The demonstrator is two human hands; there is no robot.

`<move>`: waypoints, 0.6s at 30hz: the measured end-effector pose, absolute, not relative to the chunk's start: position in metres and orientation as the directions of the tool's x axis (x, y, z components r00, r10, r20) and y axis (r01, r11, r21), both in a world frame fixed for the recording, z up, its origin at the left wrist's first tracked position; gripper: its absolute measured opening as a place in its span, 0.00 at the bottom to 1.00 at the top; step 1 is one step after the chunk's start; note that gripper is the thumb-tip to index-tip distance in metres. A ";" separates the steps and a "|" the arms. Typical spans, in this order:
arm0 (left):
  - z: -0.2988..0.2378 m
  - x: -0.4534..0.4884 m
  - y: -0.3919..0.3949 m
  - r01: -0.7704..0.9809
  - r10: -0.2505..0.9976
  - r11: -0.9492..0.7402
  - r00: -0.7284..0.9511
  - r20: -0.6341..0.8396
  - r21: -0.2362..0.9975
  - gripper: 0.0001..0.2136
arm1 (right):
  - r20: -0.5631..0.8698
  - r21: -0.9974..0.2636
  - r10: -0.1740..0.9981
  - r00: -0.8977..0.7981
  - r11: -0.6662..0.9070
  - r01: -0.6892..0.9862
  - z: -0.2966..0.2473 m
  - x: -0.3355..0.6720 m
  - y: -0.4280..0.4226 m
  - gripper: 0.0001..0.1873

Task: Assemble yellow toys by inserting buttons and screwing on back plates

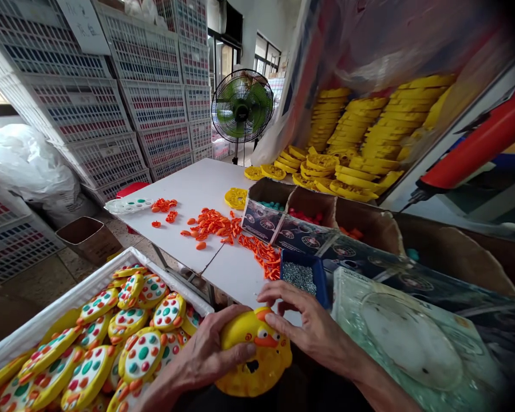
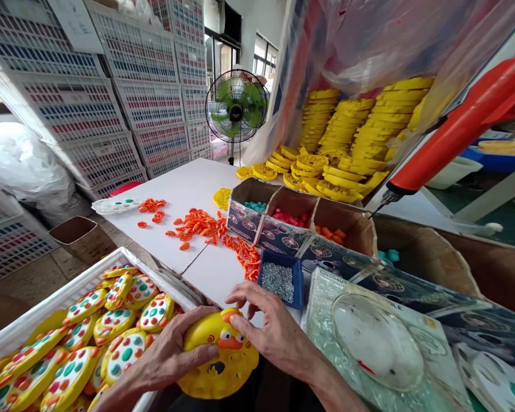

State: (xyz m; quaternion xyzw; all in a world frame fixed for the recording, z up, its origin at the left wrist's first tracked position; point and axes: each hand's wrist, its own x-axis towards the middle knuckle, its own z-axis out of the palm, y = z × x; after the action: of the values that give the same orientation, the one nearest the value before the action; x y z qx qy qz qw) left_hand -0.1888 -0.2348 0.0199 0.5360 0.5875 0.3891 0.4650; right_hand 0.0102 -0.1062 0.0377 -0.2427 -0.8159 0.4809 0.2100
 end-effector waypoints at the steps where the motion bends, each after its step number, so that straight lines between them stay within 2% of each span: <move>1: 0.022 -0.188 -0.235 0.286 0.992 0.118 0.012 -0.127 0.951 0.22 | 0.082 -0.902 0.592 -0.802 0.386 0.193 0.040 0.010 -0.108 0.09; 5: 0.029 -0.186 -0.236 0.351 0.993 0.101 0.021 -0.116 0.931 0.21 | -0.015 -0.936 0.600 -0.800 0.274 0.223 0.042 0.010 -0.113 0.12; 9: 0.034 -0.184 -0.238 0.447 0.992 0.077 0.051 -0.112 0.891 0.19 | -0.055 -0.955 0.604 -0.795 0.199 0.218 0.039 0.012 -0.115 0.14; 18: 0.040 -0.176 -0.238 0.553 0.993 0.076 0.036 -0.115 0.830 0.15 | -0.038 -0.948 0.667 -0.744 0.211 0.237 0.032 0.013 -0.124 0.14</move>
State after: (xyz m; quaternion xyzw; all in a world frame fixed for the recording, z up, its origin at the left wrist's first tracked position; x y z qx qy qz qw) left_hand -0.1756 -0.2379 0.0397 0.6136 0.6298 0.2923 0.3760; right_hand 0.0132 -0.1240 0.0321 -0.3000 -0.7535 0.5516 0.1946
